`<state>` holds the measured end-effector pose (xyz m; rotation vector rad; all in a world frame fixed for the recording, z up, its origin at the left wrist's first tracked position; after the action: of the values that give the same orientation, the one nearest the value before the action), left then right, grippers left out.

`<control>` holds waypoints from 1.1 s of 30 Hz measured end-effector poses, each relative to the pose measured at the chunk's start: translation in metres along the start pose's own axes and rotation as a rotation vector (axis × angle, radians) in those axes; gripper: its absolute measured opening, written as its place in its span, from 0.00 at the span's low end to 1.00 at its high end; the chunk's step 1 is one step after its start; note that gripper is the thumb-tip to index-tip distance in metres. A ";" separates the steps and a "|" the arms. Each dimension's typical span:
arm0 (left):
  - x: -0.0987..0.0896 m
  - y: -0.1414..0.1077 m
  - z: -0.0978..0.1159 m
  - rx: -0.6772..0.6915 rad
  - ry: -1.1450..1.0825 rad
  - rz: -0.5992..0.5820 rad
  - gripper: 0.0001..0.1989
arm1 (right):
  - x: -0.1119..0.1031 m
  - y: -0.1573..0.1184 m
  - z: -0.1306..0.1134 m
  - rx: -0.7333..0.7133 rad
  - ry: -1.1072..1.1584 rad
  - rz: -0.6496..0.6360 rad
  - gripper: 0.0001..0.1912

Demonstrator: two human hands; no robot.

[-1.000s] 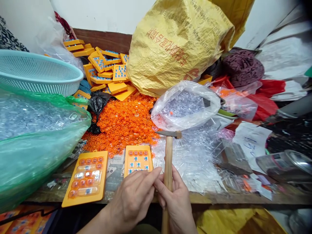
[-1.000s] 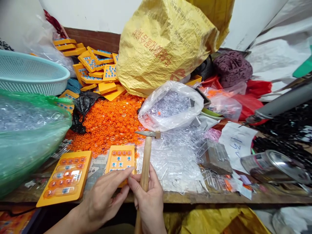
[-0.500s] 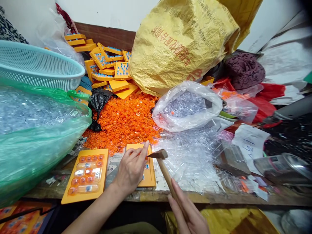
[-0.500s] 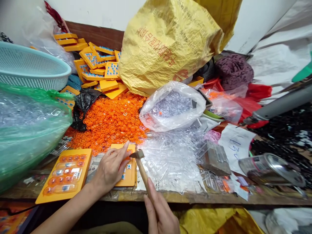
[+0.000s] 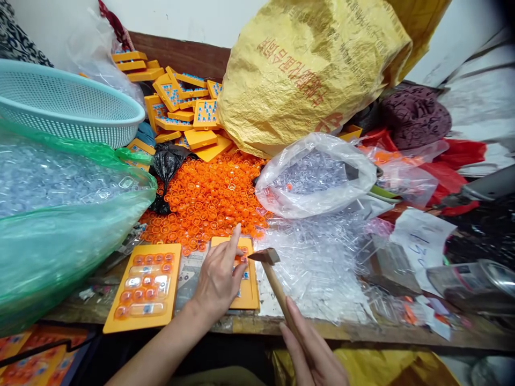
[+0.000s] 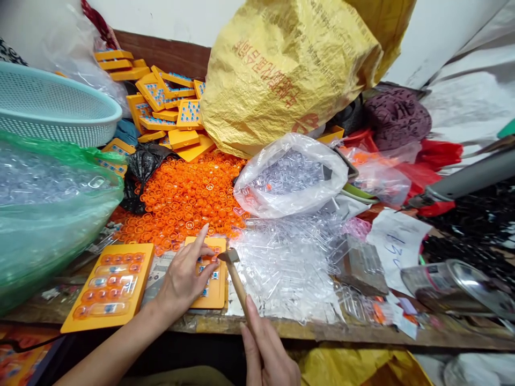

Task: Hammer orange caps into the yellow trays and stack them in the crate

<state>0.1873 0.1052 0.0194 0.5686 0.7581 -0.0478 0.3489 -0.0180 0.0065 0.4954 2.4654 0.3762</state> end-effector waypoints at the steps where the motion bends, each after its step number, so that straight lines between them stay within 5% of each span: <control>1: 0.001 -0.001 0.001 0.005 0.019 -0.004 0.41 | 0.002 -0.001 0.002 -0.005 -0.009 -0.017 0.21; 14: 0.006 -0.002 -0.008 -0.094 -0.060 -0.005 0.47 | 0.006 0.000 0.000 -0.086 -0.155 -0.150 0.23; 18: 0.004 -0.001 -0.008 -0.093 -0.073 0.002 0.46 | -0.003 0.003 -0.008 -0.128 -0.118 -0.097 0.28; 23: 0.005 -0.002 -0.009 -0.104 -0.081 0.020 0.45 | 0.009 -0.003 0.010 0.002 -0.084 -0.173 0.21; 26: 0.004 -0.005 -0.007 -0.139 -0.144 0.048 0.43 | 0.010 -0.006 0.018 0.063 -0.040 -0.075 0.20; 31: -0.048 -0.011 -0.027 -0.302 -0.186 0.303 0.26 | 0.017 0.006 0.003 -0.057 -0.115 0.004 0.27; 33: -0.072 -0.006 -0.033 -0.268 -0.006 0.271 0.16 | 0.027 0.015 -0.009 -0.155 -0.171 -0.049 0.32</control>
<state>0.1123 0.1058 0.0449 0.4103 0.6634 0.2987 0.3270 0.0052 0.0064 0.3851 2.2587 0.4799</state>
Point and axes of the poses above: each hand's wrist, its own y-axis towards the middle knuckle, its own x-axis out of the palm, z = x × y, the point moved 9 cm from there along y, towards the middle knuckle, and after that the axes turned 4 degrees about y, right-handed, at the moved point
